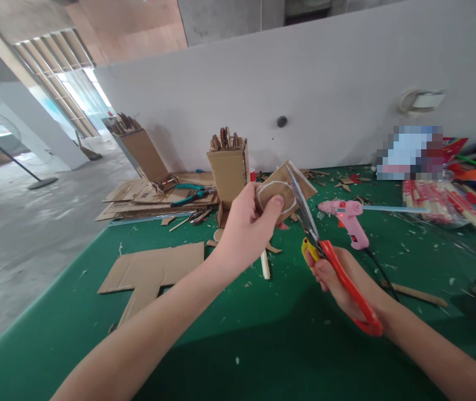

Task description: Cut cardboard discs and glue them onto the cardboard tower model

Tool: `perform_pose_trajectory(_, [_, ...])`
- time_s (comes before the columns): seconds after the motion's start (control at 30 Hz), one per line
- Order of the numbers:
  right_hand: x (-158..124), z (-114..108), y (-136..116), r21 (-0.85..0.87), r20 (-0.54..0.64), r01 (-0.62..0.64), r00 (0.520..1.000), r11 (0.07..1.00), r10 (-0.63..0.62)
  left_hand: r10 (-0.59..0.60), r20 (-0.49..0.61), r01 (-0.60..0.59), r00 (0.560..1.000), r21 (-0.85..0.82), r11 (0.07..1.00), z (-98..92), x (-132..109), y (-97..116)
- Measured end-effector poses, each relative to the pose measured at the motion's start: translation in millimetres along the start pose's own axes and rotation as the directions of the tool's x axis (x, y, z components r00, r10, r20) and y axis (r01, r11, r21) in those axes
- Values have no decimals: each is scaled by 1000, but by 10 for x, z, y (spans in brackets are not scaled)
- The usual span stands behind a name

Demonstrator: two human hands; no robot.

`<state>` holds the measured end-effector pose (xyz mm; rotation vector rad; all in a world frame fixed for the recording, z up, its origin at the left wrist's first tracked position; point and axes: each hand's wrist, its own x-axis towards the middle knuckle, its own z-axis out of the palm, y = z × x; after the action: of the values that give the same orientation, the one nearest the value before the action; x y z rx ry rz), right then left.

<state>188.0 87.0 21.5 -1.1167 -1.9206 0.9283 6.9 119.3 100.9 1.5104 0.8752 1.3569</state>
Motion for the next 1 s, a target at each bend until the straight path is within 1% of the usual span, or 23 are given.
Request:
perform_pose_trajectory(0.2, [8,68,50,110,-20,40,999,993,-38,-8,27,6,1000,75,997,-20,9,23])
perform_pose_trajectory(0.3, [6,79,51,101,-50,71,997,992,-66,-11,51,7,999,77,997,-9,-7,35])
perform_pose_trajectory(0.37, [0,73,50,79,-45,60,997,995,-56,-17,52,13,998,75,997,1,-20,46])
perform_pose_trajectory(0.5, [-19,42,59,49,-16,13,1000,999,-12,-51,26,50,998,61,997,18,-28,70])
perform_pose_trajectory(0.57, [-24,33,62,35,-26,13,1000,999,-12,-71,8,71,997,42,997,28,-28,72])
perform_pose_trajectory(0.7, [-8,32,38,-6,-71,9,997,1000,-10,-138,-69,139,988,2,990,49,-31,26])
perform_pose_trajectory(0.77, [8,30,17,-14,-82,-6,997,1000,5,-164,-71,160,984,-54,986,53,-29,-16])
perform_pose_trajectory(0.8, [16,26,9,-12,-79,-6,997,1000,5,-160,-64,154,985,-83,985,52,-25,-36])
perform_pose_trajectory(0.87, [28,15,4,-6,-56,10,998,1000,-10,-116,-43,110,992,-115,987,42,-10,-66])
perform_pose_trajectory(1.0, [22,7,50,19,15,36,999,999,-37,-19,18,20,1000,-58,998,7,25,-70])
